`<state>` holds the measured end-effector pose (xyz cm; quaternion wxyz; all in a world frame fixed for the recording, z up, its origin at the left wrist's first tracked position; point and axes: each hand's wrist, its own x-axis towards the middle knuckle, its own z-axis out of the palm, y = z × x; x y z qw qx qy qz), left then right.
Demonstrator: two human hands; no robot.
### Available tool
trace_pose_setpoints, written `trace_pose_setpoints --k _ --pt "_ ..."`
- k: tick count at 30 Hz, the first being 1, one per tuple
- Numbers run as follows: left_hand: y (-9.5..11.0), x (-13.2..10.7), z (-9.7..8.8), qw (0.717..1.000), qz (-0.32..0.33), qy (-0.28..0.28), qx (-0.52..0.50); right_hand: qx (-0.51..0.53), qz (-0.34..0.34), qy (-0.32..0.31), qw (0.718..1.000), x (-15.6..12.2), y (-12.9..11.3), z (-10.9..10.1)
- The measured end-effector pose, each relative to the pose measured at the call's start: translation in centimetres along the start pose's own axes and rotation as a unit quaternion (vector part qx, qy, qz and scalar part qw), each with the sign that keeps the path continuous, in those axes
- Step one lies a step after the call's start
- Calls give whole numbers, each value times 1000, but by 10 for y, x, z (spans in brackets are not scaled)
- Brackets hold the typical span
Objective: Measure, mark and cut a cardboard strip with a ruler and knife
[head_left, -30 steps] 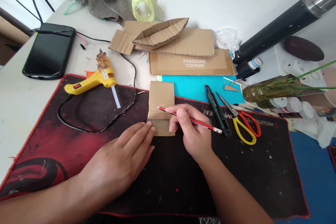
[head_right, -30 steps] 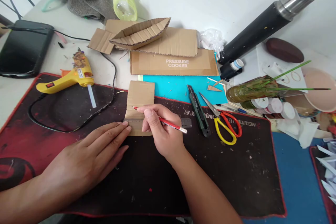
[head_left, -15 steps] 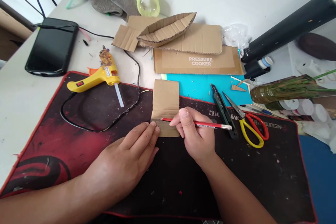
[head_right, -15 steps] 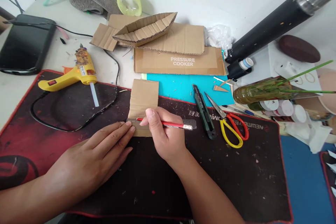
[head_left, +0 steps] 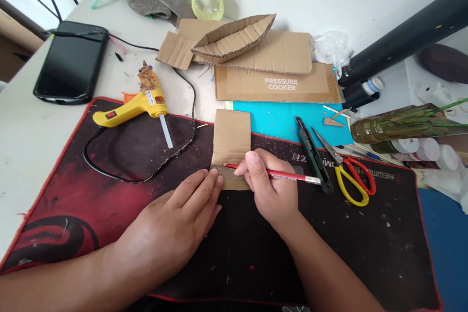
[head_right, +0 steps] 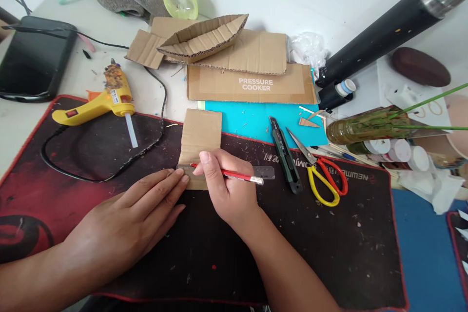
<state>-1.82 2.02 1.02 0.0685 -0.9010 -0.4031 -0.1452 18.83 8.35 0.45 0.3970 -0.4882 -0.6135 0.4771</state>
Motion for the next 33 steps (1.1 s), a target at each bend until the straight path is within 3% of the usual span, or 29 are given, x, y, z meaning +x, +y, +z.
trace_pose_setpoints --k 24,33 --pt "1 -2 1 1000 1 -7 7 3 9 -1 1000 2 -1 0" --pt "1 -1 1 1000 2 0 5 -47 -27 -11 999 3 -5 -1"
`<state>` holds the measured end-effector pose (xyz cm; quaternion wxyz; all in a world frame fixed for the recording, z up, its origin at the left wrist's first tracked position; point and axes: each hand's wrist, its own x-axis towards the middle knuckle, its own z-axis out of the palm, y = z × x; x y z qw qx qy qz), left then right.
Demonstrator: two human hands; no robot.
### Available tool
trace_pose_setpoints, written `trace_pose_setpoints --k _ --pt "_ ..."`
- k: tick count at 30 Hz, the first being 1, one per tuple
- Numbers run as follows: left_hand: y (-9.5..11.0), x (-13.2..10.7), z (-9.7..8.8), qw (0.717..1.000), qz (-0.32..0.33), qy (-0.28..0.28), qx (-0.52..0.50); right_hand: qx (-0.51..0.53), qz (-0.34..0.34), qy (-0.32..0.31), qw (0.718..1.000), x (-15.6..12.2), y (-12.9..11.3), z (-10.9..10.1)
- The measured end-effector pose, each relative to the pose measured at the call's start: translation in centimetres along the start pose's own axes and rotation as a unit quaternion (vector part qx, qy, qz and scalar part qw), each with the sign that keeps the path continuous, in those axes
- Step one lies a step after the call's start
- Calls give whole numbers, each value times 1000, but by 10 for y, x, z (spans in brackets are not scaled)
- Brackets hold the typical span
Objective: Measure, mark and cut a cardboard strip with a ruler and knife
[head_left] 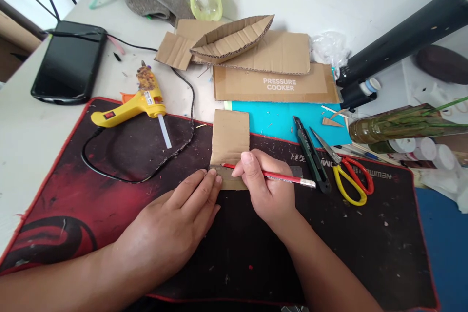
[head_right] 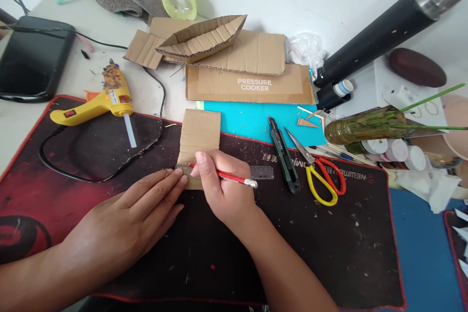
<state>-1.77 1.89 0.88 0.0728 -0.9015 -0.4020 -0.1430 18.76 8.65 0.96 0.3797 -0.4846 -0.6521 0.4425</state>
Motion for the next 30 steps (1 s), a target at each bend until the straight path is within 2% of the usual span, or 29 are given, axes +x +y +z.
trace_pose_setpoints --k 7,13,24,30 --pt "0 -1 0 1000 -1 -11 -2 58 35 4 998 1 3 1" --pt "1 -1 0 1000 -1 -5 -1 55 37 9 998 1 4 1" --pt "-1 1 -2 1000 4 -6 2 -3 -8 -2 1000 1 0 1" --pt "1 0 -1 1000 -4 -5 7 63 17 1 998 1 3 1"
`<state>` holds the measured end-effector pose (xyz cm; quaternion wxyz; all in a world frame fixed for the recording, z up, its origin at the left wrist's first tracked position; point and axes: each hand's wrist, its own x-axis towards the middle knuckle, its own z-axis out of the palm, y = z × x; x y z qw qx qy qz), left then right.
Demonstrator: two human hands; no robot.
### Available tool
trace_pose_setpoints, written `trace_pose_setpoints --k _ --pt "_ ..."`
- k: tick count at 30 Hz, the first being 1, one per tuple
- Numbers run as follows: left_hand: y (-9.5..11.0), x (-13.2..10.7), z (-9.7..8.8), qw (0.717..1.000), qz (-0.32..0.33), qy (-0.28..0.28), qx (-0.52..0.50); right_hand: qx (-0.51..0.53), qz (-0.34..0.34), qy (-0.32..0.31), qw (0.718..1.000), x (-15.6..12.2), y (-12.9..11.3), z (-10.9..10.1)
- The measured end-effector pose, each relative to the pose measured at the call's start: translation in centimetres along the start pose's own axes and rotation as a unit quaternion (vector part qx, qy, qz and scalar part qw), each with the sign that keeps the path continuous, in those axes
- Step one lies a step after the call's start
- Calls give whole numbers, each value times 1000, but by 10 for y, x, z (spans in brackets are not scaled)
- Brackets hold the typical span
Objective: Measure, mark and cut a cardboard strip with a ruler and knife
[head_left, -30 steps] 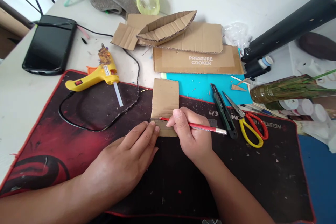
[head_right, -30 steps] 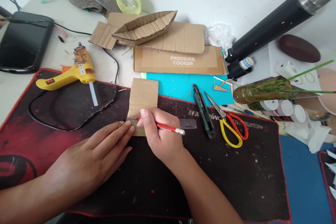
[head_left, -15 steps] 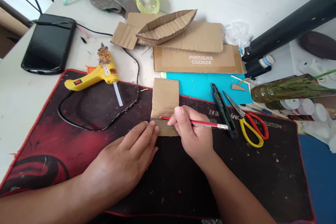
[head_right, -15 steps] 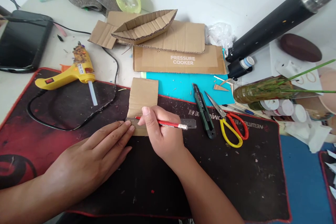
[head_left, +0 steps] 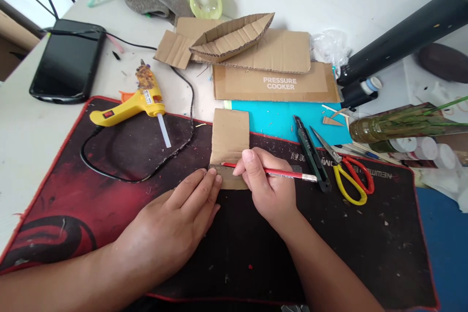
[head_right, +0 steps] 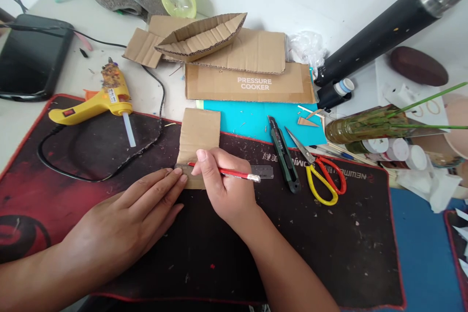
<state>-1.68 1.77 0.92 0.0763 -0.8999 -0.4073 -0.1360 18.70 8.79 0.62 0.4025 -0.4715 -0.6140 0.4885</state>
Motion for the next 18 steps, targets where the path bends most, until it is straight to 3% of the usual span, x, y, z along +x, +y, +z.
trace_pose_setpoints --k 18 --pt "0 0 0 1000 1 -2 4 -37 -34 -2 999 0 -1 -1"
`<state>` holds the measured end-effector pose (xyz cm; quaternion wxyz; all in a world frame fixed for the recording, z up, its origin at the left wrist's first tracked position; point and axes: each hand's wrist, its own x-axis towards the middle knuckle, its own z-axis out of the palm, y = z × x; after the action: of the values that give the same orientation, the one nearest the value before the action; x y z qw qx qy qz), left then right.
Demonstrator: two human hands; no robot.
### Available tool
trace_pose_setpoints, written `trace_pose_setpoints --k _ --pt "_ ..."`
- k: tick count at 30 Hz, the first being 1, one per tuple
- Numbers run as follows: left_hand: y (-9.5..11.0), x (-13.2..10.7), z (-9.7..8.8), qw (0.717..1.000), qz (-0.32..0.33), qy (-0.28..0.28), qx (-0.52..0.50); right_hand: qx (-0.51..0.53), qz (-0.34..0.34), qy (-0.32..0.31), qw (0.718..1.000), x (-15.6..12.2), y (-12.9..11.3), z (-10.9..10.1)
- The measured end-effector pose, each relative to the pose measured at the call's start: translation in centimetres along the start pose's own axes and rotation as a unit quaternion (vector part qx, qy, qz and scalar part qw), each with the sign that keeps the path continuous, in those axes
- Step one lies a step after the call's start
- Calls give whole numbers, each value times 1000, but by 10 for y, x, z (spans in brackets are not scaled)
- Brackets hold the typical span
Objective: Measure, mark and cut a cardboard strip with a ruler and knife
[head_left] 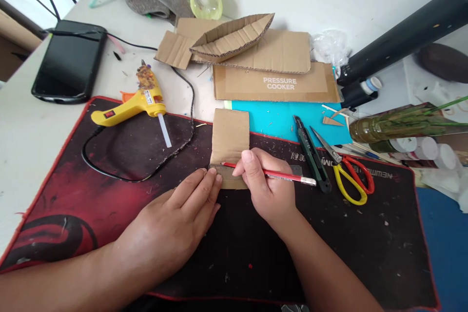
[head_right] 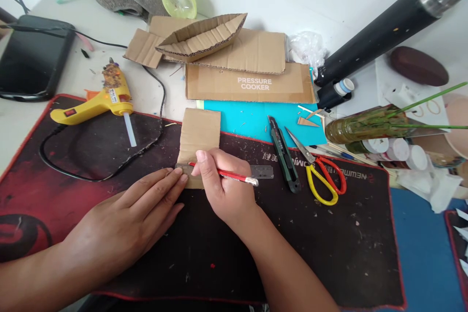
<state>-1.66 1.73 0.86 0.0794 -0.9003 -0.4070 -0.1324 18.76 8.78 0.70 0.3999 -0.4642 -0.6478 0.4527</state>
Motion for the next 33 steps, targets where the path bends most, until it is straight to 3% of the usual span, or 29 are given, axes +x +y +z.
trace_pose_setpoints --k 13,18,25,33 --pt "-1 -4 1 1000 6 -3 -1 1 8 -1 1000 -1 3 0" --pt "1 -4 2 1000 0 -11 8 52 20 26 998 -2 2 -1" --pt "4 -3 2 1000 7 -21 6 85 11 76 993 0 -3 -20" --pt "8 6 2 999 -12 -21 33 103 54 98 988 -2 8 -33"
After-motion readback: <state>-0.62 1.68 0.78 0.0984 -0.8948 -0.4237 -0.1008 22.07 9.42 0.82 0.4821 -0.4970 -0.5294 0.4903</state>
